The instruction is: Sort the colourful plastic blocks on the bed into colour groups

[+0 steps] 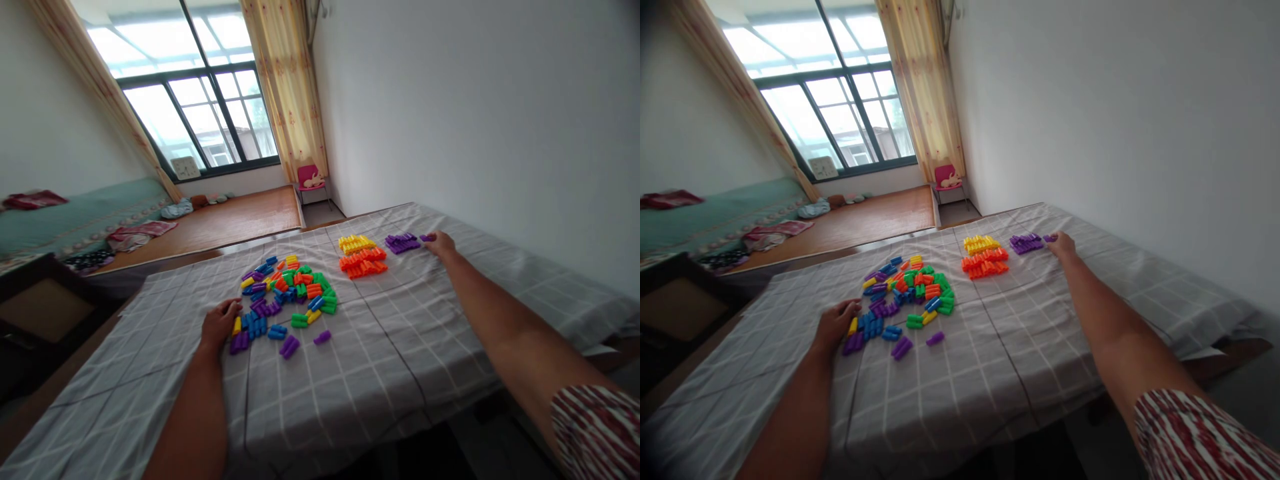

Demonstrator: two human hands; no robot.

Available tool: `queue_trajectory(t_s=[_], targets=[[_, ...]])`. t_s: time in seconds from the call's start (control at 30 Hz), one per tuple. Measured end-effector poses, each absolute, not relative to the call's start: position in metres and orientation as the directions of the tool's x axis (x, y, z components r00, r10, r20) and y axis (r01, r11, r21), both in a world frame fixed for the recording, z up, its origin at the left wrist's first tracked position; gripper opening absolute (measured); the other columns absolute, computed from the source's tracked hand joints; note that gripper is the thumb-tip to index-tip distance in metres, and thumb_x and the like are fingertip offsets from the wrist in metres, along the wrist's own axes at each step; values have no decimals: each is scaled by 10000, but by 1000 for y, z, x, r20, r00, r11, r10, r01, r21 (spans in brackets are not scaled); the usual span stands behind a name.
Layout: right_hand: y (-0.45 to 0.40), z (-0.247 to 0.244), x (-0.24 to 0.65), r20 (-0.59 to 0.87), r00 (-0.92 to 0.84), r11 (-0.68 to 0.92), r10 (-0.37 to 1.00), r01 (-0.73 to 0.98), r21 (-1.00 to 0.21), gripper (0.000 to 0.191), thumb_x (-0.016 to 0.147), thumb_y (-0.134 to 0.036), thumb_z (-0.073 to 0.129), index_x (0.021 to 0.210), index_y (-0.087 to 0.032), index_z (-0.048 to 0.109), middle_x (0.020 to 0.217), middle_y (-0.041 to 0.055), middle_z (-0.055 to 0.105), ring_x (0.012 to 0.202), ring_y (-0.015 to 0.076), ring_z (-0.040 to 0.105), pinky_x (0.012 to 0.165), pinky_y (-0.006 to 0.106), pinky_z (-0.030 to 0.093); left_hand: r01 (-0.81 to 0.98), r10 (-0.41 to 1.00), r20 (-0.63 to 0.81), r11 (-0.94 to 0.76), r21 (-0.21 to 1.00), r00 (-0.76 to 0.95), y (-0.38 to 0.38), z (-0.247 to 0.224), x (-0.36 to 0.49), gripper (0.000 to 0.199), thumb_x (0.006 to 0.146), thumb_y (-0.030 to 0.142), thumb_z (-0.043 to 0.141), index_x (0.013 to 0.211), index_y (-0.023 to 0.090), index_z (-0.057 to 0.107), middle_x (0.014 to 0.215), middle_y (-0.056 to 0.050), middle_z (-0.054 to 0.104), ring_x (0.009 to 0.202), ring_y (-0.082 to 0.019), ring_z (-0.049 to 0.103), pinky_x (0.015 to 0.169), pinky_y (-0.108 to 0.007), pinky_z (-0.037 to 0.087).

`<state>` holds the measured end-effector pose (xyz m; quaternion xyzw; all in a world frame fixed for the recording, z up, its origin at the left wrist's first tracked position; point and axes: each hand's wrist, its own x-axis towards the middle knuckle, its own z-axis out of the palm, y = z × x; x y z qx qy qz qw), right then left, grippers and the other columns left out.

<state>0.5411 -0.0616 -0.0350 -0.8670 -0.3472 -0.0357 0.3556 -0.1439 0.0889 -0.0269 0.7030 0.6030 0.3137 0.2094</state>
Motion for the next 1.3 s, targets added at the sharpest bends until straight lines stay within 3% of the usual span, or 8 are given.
queue_trajectory(t_s=[0.2, 0.4, 0.6, 0.73, 0.87, 1.0, 1.1, 1.3], targets=[[-60, -41, 539, 282, 750, -516, 598, 629, -581, 298, 689, -340, 681, 934, -172, 690, 963, 115, 727, 980, 264, 665, 914, 357, 492, 723, 977, 191, -200, 662, 95, 84, -20, -141, 468, 790, 489, 493, 1065, 184, 717, 880, -37, 767, 773, -216, 694, 651, -273, 512], [-68, -50, 535, 336, 707, -464, 622, 678, -570, 399, 726, -200, 567, 1109, -157, 669, 1045, 139, 717, 1015, 279, 656, 948, 384, 474, 727, 977, 192, -197, 658, 90, 85, -24, -141, 494, 806, 490, 478, 1091, 164, 715, 885, -53, 764, 793, -214, 696, 674, -276, 511], [-64, -41, 517, 559, 643, -424, 524, 766, -483, 491, 815, -101, 382, 1273, -86, 557, 1271, 237, 602, 1177, 313, 557, 998, 399, 414, 693, 977, 194, -200, 693, 89, 84, -30, -139, 469, 816, 436, 482, 1104, 152, 716, 918, -63, 763, 785, -196, 692, 662, -260, 501], [-43, -3, 435, 632, 412, -173, 656, 898, -405, 446, 857, -153, 380, 1262, -113, 561, 1240, 172, 623, 1108, 271, 581, 1000, 374, 426, 682, 979, 186, -195, 704, 87, 88, -33, -137, 422, 836, 387, 478, 1102, 169, 724, 906, -48, 766, 767, -181, 689, 656, -251, 487], [-26, 27, 306, 521, 32, 206, 853, 896, -394, 358, 889, -234, 446, 1196, -192, 626, 1190, 117, 652, 976, 230, 627, 908, 364, 497, 677, 977, 190, -202, 708, 94, 91, -38, -136, 383, 847, 351, 491, 1085, 171, 731, 916, -56, 767, 784, -183, 690, 677, -258, 483], [-12, 33, 187, 395, -447, 578, 802, 748, -327, 279, 893, -232, 520, 1124, -217, 678, 1075, 90, 695, 989, 228, 632, 926, 376, 480, 661, 977, 193, -204, 722, 90, 91, -41, -134, 362, 858, 334, 503, 1084, 170, 732, 932, -72, 769, 811, -193, 692, 691, -266, 483], [6, 28, 121, 304, -582, 652, 754, 720, -239, 285, 897, -175, 518, 1135, -197, 674, 1132, 101, 690, 1059, 225, 620, 943, 349, 452, 655, 977, 196, -202, 729, 83, 87, -38, -132, 342, 864, 302, 507, 1074, 159, 736, 937, -79, 769, 792, -188, 688, 670, -260, 469], [47, 15, 57, 141, -615, 629, 776, 773, -85, 309, 949, -201, 448, 1172, -184, 660, 1170, 111, 671, 1058, 212, 619, 900, 299, 438, 681, 979, 181, -195, 706, 93, 74, -25, -128, 317, 884, 279, 494, 1072, 191, 734, 935, -30, 770, 832, -165, 682, 686, -235, 462]])
